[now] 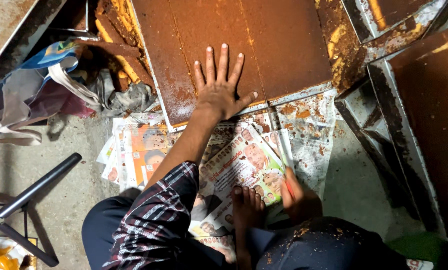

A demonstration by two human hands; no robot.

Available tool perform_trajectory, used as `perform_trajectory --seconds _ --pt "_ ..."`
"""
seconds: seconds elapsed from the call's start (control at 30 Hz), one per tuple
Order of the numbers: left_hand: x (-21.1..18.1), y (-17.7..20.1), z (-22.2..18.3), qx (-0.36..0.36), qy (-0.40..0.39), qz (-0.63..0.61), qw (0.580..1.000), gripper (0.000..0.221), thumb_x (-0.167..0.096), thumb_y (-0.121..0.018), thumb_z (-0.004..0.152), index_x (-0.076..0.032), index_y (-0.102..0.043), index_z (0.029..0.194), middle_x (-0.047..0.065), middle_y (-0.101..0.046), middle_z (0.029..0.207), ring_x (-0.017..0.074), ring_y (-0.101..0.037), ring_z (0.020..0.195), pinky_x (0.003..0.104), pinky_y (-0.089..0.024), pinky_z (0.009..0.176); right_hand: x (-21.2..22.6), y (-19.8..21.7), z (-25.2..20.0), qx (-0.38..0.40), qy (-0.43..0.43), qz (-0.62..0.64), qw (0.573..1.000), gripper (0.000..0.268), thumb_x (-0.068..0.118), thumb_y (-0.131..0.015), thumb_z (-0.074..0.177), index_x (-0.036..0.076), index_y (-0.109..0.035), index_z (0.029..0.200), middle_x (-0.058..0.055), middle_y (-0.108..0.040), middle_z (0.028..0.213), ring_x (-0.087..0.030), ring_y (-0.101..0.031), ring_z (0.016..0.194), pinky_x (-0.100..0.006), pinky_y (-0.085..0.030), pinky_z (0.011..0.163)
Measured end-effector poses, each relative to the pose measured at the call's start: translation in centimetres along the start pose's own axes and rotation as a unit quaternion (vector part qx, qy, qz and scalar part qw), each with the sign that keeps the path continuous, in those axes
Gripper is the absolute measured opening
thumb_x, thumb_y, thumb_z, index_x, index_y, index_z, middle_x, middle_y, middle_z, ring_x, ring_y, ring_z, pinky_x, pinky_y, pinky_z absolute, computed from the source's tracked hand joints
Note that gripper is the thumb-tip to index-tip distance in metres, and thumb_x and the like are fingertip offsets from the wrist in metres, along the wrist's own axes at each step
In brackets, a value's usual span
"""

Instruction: The person uses a long knife and a metal ruler to cut large baked slabs into smaller rectangular portions on a floor workspace covered with newspaper.

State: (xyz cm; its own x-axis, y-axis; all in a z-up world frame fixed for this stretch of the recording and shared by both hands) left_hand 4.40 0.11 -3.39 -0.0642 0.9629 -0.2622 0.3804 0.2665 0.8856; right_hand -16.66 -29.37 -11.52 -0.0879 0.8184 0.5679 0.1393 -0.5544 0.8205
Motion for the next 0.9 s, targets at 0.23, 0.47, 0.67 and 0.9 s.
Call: perform_trajectory --seconds 0.23,0.47,0.67,0.9 --pt "-0.1 0.2 -0.4 -0.005 0.005 -0.004 1.0 0.103 -0.081 -0.044 0.088 -0.029 0.002 0.165 0.012 0.021 0.17 0.0402 0.024 0.153 0.067 0.009 0.121 3.1 -14.5 -7.8 -0.059 0.155 -0.258 0.952 0.049 0.04 -0.063 0.078 0.014 -0.066 0.119 -0.01 -0.073 0.116 -0.035 -0.069 0.102 -0.048 -0.051 0.079" --pt "-0.2 0.3 -0.3 -0.001 0.004 0.013 1.0 0.103 -0.083 -0.04 0.087 -0.031 0.002 0.164 0.012 0.02 0.17 0.0391 0.024 0.153 0.066 0.008 0.121 2.6 -14.7 -6.9 -0.109 0.047 -0.246 0.962 0.034 0.036 -0.066 0.1 0.02 -0.056 0.129 -0.001 -0.067 0.132 -0.028 -0.063 0.124 -0.047 -0.051 0.097" --pt "0.0 0.1 -0.4 -0.017 0.001 0.012 1.0 0.103 -0.083 -0.041 0.088 -0.029 0.001 0.165 0.012 0.018 0.17 0.0406 0.021 0.153 0.066 0.008 0.121 3.3 -8.8 -4.4 -0.028 0.151 -0.057 0.986 0.07 0.037 -0.064 0.068 0.007 -0.061 0.131 -0.014 -0.07 0.11 -0.033 -0.066 0.099 -0.048 -0.052 0.078" --pt "0.2 -0.1 -0.7 -0.062 -0.01 0.015 0.998 0.101 -0.08 -0.044 0.089 -0.026 -0.005 0.166 0.014 0.012 0.171 0.0434 0.015 0.155 0.068 0.003 0.121 12.9 4.7 11.5 -0.12 0.171 0.168 0.963 0.035 0.008 -0.069 0.098 -0.004 -0.062 0.13 -0.019 -0.074 0.09 -0.023 -0.074 0.074 -0.034 -0.057 0.067"
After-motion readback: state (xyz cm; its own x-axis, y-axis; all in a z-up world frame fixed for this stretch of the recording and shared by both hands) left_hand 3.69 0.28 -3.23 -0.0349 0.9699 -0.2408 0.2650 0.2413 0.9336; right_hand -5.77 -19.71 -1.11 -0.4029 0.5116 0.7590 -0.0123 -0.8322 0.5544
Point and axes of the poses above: each hand's wrist, its own z-axis towards the middle knuckle, its own y-axis out of the back of the hand, x = y × z, the point moved 5 cm from there along z, towards the middle knuckle
